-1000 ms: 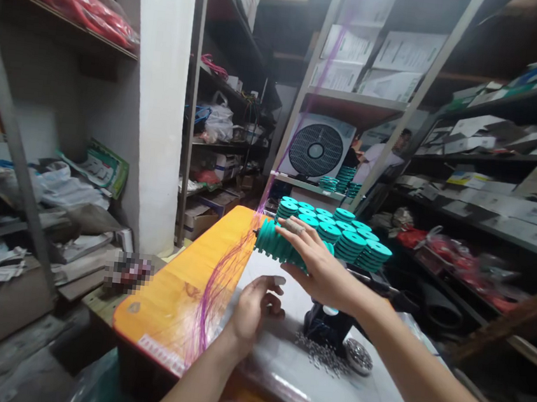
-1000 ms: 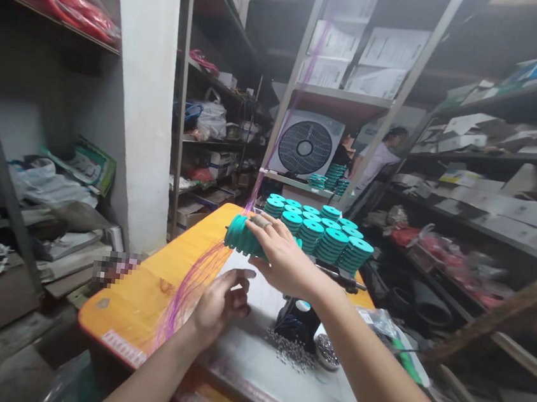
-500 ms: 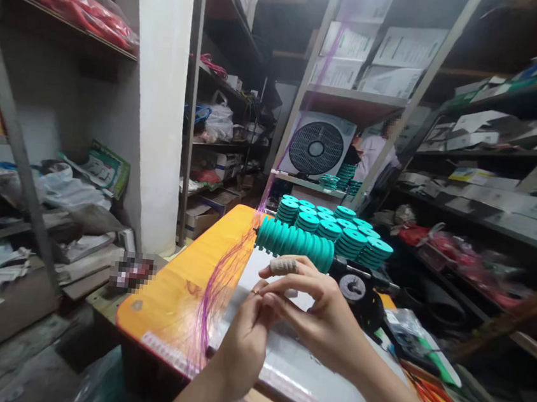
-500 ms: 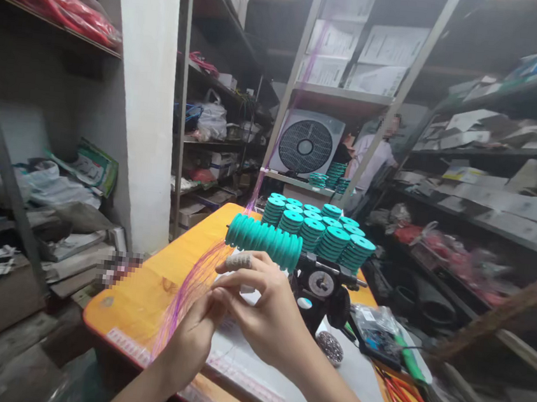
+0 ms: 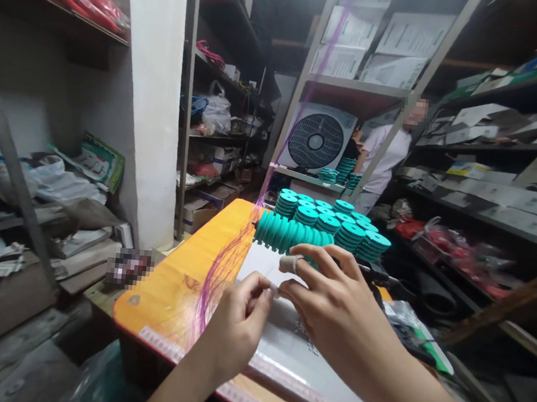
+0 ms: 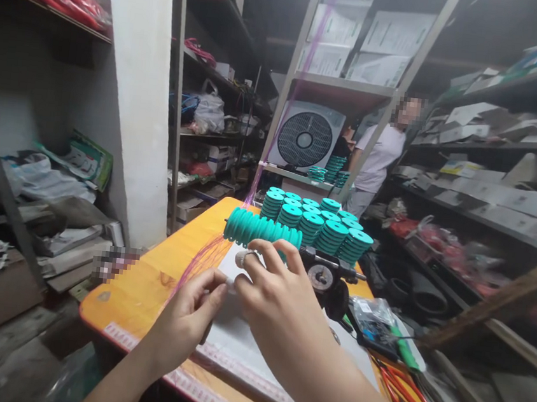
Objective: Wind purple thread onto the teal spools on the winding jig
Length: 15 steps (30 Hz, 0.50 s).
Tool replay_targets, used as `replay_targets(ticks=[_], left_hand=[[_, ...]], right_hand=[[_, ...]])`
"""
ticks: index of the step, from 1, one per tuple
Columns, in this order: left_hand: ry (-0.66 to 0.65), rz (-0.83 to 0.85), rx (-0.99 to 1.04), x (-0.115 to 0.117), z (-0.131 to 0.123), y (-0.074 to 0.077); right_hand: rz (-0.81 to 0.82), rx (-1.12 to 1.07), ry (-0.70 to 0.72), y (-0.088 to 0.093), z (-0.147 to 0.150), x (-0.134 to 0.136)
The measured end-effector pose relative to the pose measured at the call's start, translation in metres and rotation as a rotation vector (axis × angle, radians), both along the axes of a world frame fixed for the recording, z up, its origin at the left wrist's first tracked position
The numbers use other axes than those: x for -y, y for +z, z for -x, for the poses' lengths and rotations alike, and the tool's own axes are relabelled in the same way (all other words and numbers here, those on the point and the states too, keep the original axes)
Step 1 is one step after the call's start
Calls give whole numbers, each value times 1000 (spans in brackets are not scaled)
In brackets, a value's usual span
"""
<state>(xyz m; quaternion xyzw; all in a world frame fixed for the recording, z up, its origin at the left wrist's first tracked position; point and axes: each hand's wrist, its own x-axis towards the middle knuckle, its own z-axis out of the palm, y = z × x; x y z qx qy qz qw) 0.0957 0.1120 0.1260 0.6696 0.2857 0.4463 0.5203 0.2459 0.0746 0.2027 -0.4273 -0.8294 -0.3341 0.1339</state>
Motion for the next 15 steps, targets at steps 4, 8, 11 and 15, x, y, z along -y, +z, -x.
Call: replay_targets(ticks=[4, 8, 11, 15], left_hand=[[4, -112, -63, 2, 0, 3], [2, -61, -39, 0, -2, 2], [-29, -30, -38, -2, -2, 1], [-37, -98, -92, 2, -2, 2]], right_hand=[[-47, 71, -25, 0, 6, 0], [2, 47, 0, 2, 4, 0], [96, -43, 10, 3, -2, 1], [113, -57, -8, 2, -5, 3]])
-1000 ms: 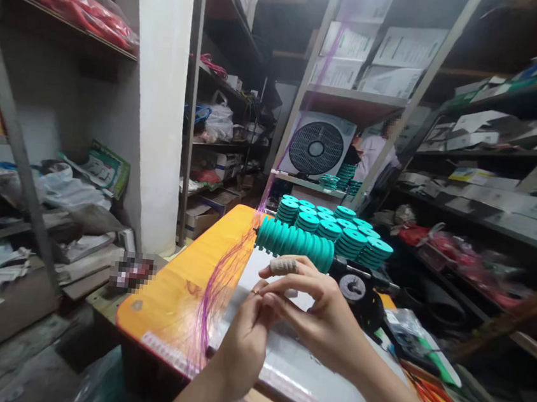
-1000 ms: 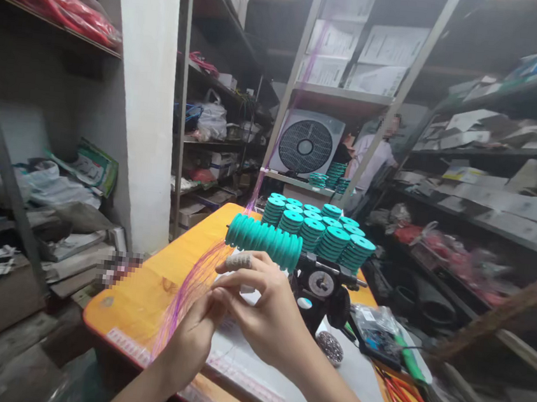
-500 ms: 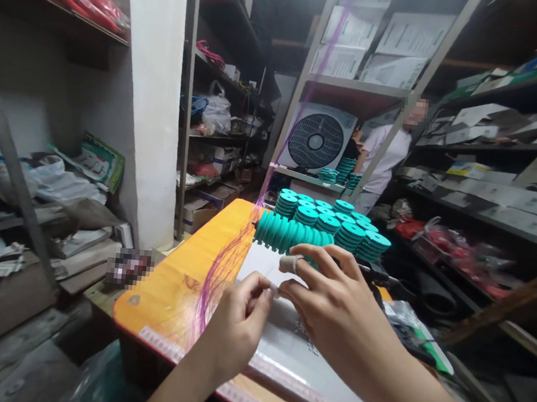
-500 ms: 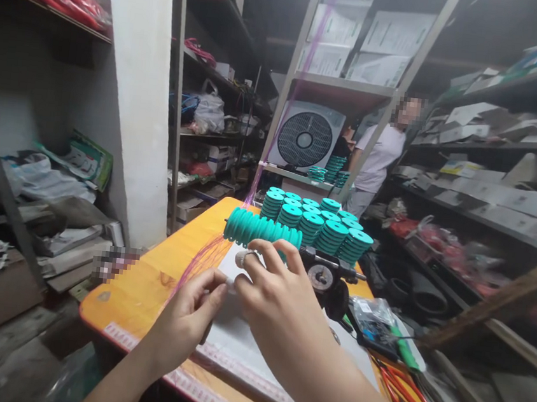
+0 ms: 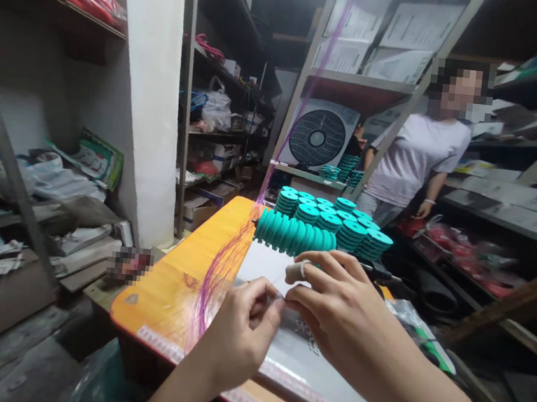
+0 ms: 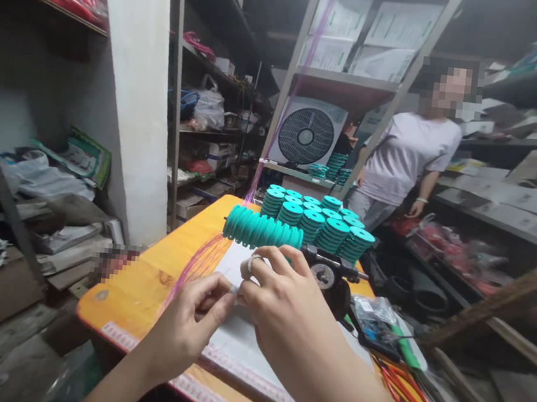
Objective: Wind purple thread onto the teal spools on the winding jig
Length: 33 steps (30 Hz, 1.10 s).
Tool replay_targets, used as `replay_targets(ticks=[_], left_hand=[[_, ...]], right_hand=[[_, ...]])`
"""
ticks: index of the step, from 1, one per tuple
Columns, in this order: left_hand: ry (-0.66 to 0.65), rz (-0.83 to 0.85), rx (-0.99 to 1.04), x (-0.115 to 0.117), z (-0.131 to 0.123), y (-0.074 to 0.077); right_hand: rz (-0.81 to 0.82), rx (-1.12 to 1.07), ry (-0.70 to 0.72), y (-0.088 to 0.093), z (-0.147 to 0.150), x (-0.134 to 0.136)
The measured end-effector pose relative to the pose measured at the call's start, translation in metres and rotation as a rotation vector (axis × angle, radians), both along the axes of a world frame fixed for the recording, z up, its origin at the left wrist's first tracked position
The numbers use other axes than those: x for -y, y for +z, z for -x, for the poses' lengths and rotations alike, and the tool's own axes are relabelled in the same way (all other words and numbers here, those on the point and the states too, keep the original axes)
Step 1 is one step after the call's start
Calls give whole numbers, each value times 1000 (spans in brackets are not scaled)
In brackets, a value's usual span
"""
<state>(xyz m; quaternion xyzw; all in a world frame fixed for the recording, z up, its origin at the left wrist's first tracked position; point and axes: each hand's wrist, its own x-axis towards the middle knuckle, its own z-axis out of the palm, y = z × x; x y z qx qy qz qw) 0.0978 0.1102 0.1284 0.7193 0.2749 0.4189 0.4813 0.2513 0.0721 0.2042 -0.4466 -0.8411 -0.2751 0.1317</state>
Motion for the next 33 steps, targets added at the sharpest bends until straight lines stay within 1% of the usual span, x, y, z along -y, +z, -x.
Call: replay_targets(ticks=[4, 7, 8, 10, 14, 15, 17, 20, 23, 27, 33], left_hand=[[27, -64, -39, 2, -4, 3], [79, -101, -30, 0, -8, 3], [79, -89, -13, -1, -8, 2], [24, 9, 46, -4, -7, -1], [-159, 360, 262, -8, -4, -7], [-191, 415, 313, -9, -4, -7], [-227, 472, 387, -11, -4, -6], [-249, 497, 413, -13, -5, -5], [-238, 488, 391, -15, -7, -5], [-222, 465, 386, -18, -8, -7], [-252, 465, 379, -21, -9, -6]], right_hand=[[-102, 87, 0, -5, 1, 0], [-100, 96, -8, -8, 1, 2], [-85, 76, -7, -8, 1, 2], [-36, -17, 0, -7, -1, 3], [104, -304, 58, -5, -5, 4], [126, -353, 79, -5, -5, 3], [137, -416, 116, -7, -7, 1], [122, -455, 151, -12, -8, 0], [100, -461, 150, -16, -8, 0], [101, -480, 132, -18, -8, 0], [77, -515, 146, -19, -7, -4]])
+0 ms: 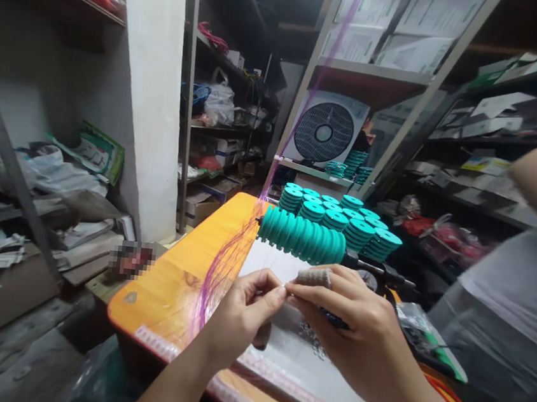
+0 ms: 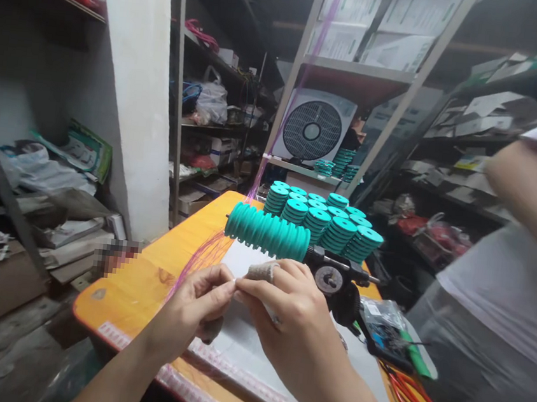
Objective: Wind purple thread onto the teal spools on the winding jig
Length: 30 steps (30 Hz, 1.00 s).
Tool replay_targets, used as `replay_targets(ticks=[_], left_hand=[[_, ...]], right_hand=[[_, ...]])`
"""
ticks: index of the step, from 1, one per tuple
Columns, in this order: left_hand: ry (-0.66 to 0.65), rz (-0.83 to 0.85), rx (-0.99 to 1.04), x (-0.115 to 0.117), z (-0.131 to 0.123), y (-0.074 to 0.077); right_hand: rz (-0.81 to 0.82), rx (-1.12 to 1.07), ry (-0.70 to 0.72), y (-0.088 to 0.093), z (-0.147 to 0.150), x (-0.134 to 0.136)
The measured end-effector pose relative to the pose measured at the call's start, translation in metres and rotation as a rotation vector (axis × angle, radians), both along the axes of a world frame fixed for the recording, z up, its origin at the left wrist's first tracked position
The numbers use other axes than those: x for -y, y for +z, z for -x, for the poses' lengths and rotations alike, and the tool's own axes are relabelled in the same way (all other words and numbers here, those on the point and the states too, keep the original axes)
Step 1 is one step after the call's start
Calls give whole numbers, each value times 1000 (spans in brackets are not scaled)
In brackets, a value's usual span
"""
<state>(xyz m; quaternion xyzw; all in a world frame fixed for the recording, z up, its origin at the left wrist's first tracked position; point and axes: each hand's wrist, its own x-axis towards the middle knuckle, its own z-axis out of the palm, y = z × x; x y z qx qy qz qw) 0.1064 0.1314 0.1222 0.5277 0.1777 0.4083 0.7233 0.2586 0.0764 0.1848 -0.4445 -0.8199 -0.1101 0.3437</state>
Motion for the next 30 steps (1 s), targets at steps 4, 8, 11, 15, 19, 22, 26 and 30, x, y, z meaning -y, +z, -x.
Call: replay_targets(ticks=[4, 8, 11, 15, 19, 22, 26, 30], left_hand=[[-32, 24, 58, -3, -2, -2], [88, 78, 97, -15, -13, -6], [318, 107, 61, -27, -28, -9], [420, 157, 114, -39, -47, -13], [413, 198, 162, -44, -58, -15], [395, 212, 202, -46, -62, -15], [402, 242, 257, -48, -67, -15], [397, 281, 280, -48, -67, -14]], right_hand=[[12, -59, 15, 1, -1, -6], [44, -1, -24, 6, -7, -31], [-13, 168, -197, 6, -12, -59], [-40, 337, -307, -1, -14, -83], [-49, 357, -311, -5, -14, -84], [-36, 360, -314, -4, -14, -82], [16, 348, -322, 1, -14, -83], [32, 330, -302, 2, -17, -88]])
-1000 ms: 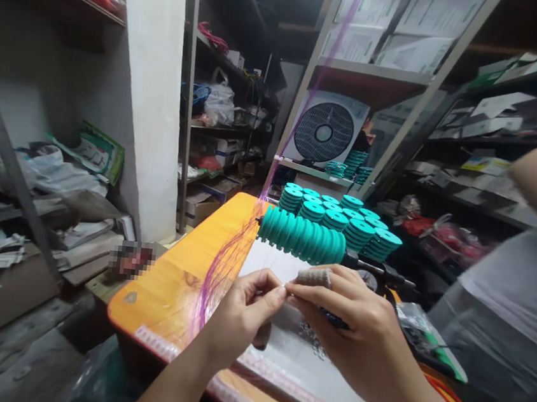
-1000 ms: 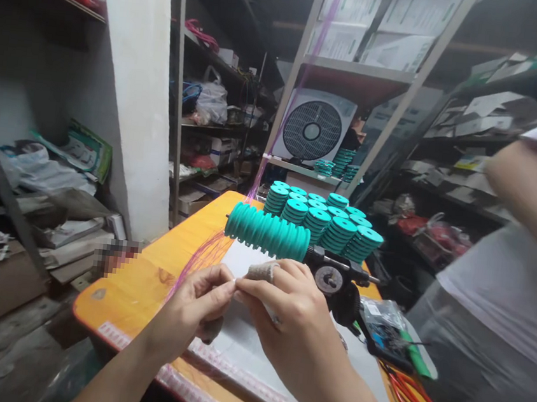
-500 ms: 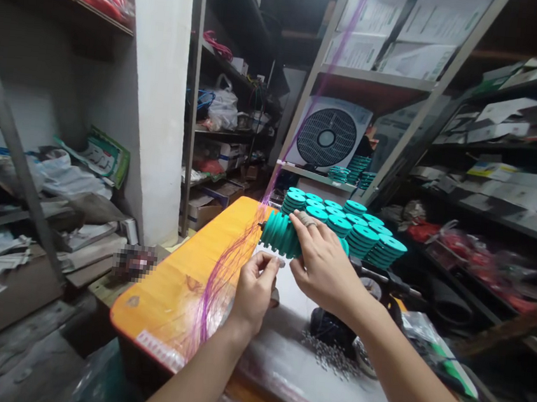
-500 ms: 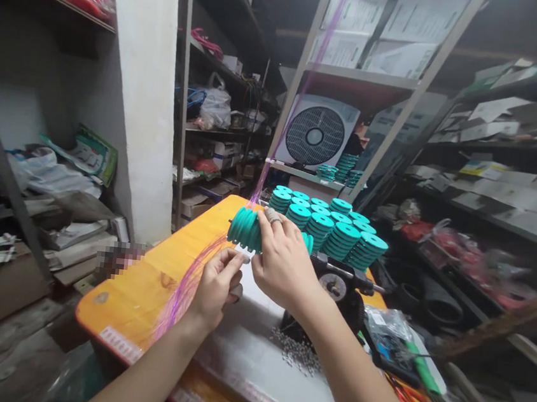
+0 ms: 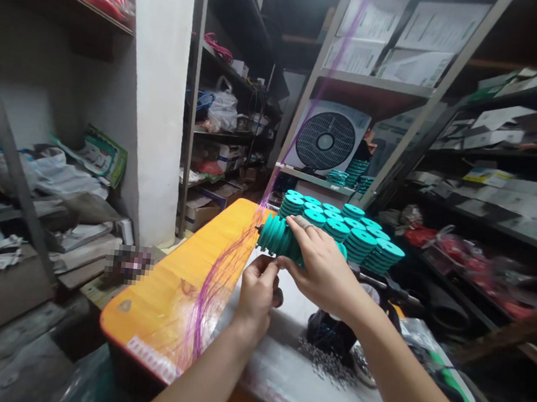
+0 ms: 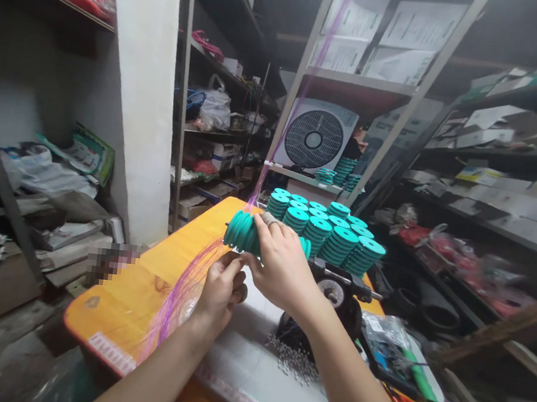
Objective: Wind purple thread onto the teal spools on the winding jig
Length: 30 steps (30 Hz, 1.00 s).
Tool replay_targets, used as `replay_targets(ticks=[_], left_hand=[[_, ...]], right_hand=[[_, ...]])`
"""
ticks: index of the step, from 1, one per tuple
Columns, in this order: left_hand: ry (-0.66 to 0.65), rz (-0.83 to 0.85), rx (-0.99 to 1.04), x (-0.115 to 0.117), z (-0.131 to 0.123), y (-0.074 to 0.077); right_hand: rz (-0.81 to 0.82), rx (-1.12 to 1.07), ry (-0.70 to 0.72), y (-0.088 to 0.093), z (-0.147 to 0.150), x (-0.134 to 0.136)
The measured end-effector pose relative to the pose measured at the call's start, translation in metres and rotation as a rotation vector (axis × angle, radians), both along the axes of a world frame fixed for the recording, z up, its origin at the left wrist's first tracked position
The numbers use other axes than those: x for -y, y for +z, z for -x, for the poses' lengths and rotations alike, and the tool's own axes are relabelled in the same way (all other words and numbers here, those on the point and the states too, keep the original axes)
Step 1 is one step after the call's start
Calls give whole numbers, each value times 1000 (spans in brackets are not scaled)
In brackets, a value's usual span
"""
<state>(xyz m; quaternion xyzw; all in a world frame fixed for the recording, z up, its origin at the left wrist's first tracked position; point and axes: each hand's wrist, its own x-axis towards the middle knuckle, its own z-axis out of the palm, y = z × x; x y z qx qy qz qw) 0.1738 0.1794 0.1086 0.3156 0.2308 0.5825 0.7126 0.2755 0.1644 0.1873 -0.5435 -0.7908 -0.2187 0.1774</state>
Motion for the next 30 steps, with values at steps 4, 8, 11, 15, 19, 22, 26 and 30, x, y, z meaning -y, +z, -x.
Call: replay_targets(ticks=[4, 8, 11, 15, 19, 22, 26, 30], left_hand=[[-21, 17, 0, -1, 1, -1], [-46, 0, 20, -3, 1, -4], [-71, -29, 80, 0, 6, -8], [-24, -108, 3, 10, 22, -17], [135, -227, -257, 29, 45, -17], [106, -297, -357, 46, 56, -6], [57, -357, -384, 62, 57, 8], [-16, -385, -320, 71, 53, 11]], right_hand=[[-1, 3, -14, 0, 1, -6], [27, 40, -80, 3, 6, -9], [40, 37, -75, 5, 5, -10], [-7, -56, 94, 1, 4, 0], [-60, -263, 264, -4, 19, 28], [115, -492, 346, 1, 34, 50], [383, -796, 415, 15, 43, 64], [443, -976, 391, 17, 41, 66]])
